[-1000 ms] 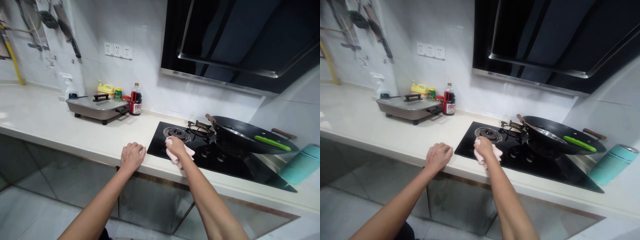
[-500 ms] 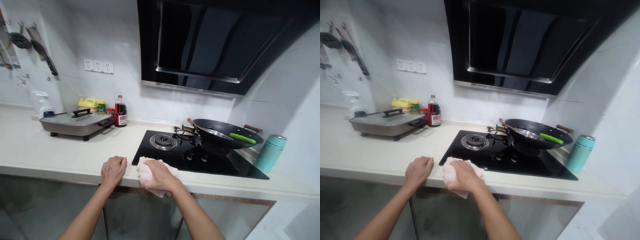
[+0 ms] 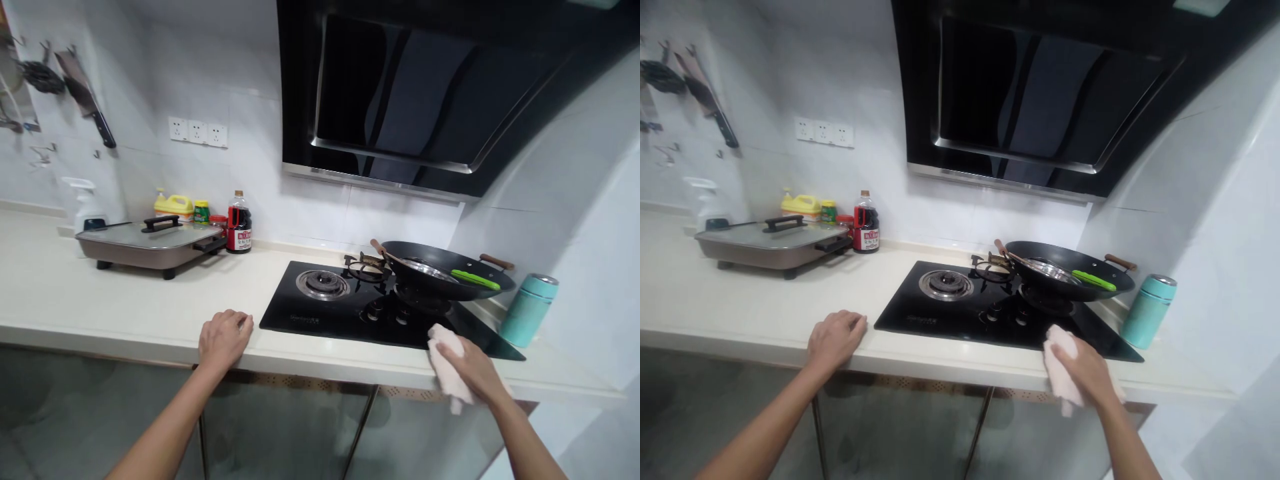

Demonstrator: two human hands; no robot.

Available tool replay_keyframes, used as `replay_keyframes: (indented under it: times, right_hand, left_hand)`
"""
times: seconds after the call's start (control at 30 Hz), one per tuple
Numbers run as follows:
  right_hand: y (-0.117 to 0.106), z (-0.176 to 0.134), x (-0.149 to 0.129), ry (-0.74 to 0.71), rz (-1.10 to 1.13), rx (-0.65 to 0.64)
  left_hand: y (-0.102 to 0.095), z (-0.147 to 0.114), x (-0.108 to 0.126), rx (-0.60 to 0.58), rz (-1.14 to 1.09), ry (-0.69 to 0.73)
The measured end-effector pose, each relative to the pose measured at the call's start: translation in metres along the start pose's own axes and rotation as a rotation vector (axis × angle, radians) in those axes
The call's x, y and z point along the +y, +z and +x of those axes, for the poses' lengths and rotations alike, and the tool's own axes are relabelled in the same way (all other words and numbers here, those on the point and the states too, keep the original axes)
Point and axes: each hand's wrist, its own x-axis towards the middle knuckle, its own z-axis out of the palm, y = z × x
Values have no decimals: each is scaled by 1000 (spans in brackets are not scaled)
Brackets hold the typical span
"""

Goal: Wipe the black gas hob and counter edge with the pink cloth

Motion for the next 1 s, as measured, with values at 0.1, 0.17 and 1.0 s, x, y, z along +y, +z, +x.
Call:
replay_keyframes:
  times: [0.1,0.17,1.0]
  right_hand:
    - [-7,14,2,77,-48,-15]
    - [-3,17,-22,52,-68,-28]
    - [81,99,-269,-418,-74,-455]
  left_hand:
    - [-1,0,3,-5,1,-4]
    - [-3,-1,5,-18,13,-8]
    - [6,-8,-5,32,-24,78]
